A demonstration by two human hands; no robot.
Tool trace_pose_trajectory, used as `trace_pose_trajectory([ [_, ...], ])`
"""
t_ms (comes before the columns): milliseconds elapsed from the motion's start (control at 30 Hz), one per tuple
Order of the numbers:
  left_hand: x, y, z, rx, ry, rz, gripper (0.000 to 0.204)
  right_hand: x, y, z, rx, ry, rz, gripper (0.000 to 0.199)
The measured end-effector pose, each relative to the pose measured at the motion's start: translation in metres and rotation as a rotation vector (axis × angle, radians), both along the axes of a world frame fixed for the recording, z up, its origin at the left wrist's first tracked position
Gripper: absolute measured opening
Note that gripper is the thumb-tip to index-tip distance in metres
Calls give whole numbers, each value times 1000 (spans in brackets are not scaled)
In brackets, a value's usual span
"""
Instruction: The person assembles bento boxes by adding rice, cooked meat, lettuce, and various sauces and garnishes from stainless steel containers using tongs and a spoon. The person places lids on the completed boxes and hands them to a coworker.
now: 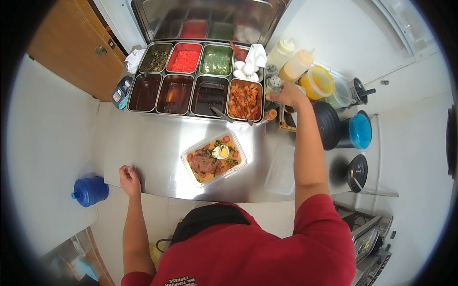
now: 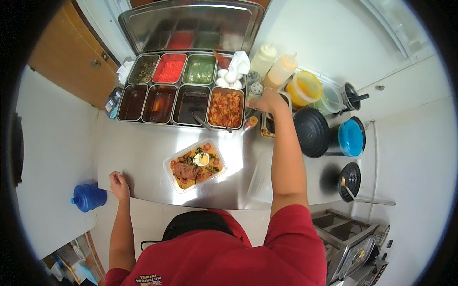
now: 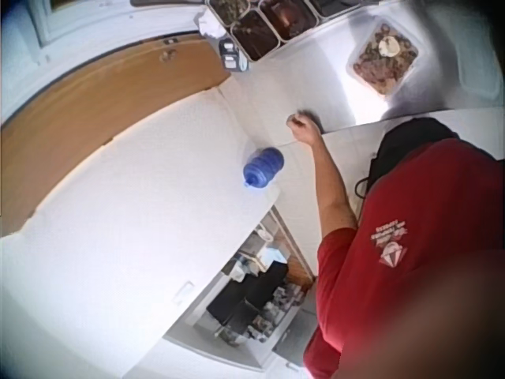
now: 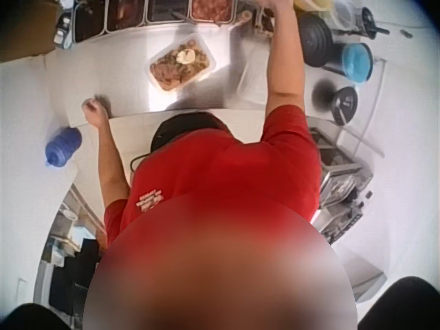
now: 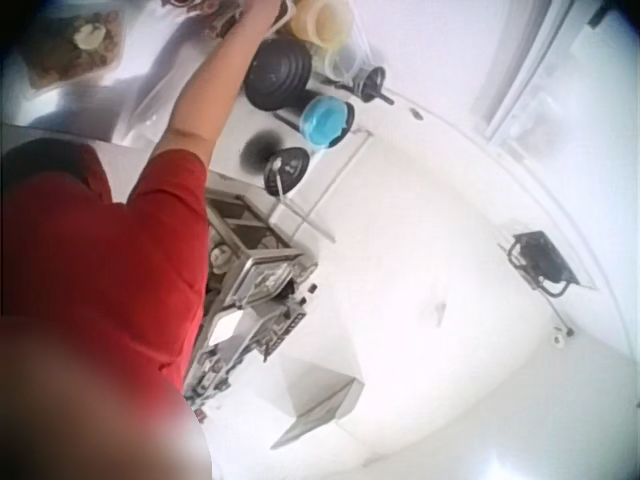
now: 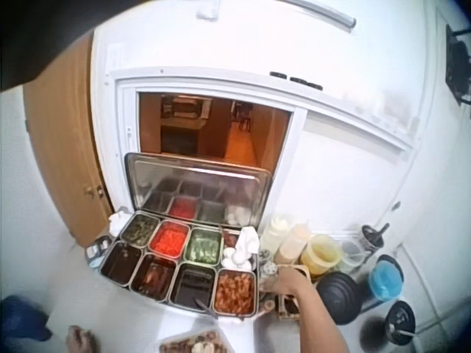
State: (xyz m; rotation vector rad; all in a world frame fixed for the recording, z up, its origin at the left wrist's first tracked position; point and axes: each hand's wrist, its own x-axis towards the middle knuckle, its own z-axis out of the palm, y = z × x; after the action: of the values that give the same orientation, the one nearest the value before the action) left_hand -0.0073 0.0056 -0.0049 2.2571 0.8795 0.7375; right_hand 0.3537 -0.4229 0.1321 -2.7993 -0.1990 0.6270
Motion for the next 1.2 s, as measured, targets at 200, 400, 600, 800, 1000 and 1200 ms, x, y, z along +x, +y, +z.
trace_pose_trajectory([
  [200, -1, 4, -3, 53, 30, 11, 13, -29, 1, 1, -39, -211, -95, 62],
  [400, 0, 1, 0, 35, 34, 26, 12, -64, -22, 39, 409, -403, -261, 46],
  [600, 2, -1, 1, 28, 41, 59, 15, -111, 0, 38, 1673, -267, -221, 53],
  [800, 0, -3, 4, -13, 85, 81, 13, -168, 39, 24, 1709, 488, -369, 68],
  [1000, 0, -5, 8, 9, 80, 89, 13, -179, 36, 24, 1680, 426, -282, 68],
  [1200, 0, -2, 1, -17, 62, 76, 15, -95, -1, 49, 1235, -440, -243, 35],
])
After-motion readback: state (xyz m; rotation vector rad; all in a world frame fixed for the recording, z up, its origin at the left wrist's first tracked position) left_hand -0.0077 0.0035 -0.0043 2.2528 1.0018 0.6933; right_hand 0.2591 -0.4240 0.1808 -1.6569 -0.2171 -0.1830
